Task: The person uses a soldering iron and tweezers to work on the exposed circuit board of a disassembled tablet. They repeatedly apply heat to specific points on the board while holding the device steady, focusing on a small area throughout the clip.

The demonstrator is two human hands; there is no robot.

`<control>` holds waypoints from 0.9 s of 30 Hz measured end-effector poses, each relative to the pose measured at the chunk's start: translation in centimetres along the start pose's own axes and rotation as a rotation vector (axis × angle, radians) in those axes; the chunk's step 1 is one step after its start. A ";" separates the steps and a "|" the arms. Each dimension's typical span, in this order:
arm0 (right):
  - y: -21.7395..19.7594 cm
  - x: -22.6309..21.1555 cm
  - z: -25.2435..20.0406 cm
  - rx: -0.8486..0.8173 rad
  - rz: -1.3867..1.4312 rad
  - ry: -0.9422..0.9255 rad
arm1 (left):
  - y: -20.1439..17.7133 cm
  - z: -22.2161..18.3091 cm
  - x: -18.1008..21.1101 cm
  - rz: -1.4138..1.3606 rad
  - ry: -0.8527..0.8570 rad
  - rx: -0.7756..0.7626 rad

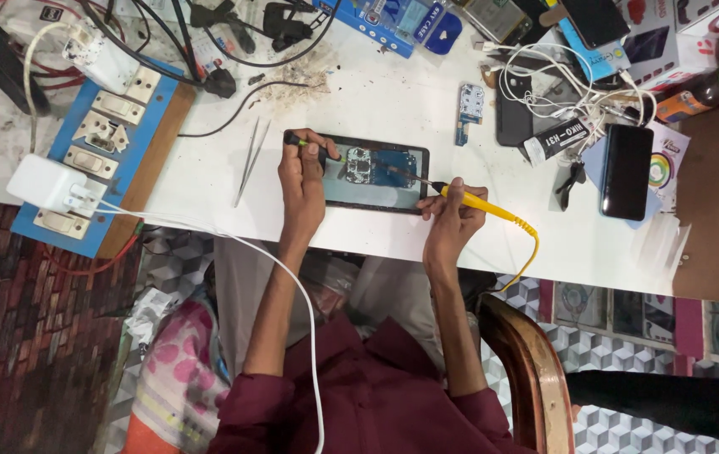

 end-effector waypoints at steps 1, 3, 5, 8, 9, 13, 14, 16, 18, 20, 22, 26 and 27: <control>0.1 0.0 0.1 -0.001 0.001 -0.002 | 0.0 0.0 0.0 0.005 -0.003 0.002; 0.1 0.1 0.1 -0.004 0.002 -0.006 | -0.1 0.0 0.1 0.015 0.005 0.003; 0.0 0.2 0.1 -0.006 0.007 -0.004 | -0.1 -0.1 0.1 0.025 0.024 -0.001; -0.1 0.3 0.2 -0.011 0.004 0.005 | 0.0 0.0 0.0 0.006 -0.006 0.015; -0.1 0.3 0.2 -0.013 0.001 0.011 | 0.0 0.1 0.0 0.005 -0.004 0.015; -0.1 0.4 0.2 -0.014 0.002 0.000 | -0.1 0.1 0.0 0.012 -0.006 0.016; -0.1 0.4 0.2 -0.018 0.003 -0.005 | -0.1 0.1 0.0 0.016 -0.010 0.017; 0.0 0.4 0.3 -0.018 0.001 -0.006 | -0.1 0.1 0.0 0.010 -0.005 0.012; -0.1 0.3 0.3 -0.007 -0.011 0.005 | 0.0 0.1 0.0 0.010 -0.012 0.015; -0.1 0.2 0.3 -0.010 0.008 0.001 | 0.0 0.1 -0.1 0.018 -0.026 0.025; -0.1 0.2 0.2 -0.012 0.018 0.005 | -0.1 0.1 -0.1 0.007 -0.023 0.021; 0.0 0.1 0.2 -0.018 0.023 0.004 | -0.1 0.0 -0.2 -0.026 -0.045 0.023; 0.1 0.1 0.2 -0.020 0.025 -0.006 | -0.1 0.0 -0.2 -0.024 -0.033 0.019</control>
Point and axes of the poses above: each hand's wrist, its own z-axis towards the middle knuckle, its own y-axis out of the palm, x = y × z, the point moved 2 cm from there along z, towards the middle knuckle, and after that the axes turned 9 degrees about -z, right-handed, at the moved point
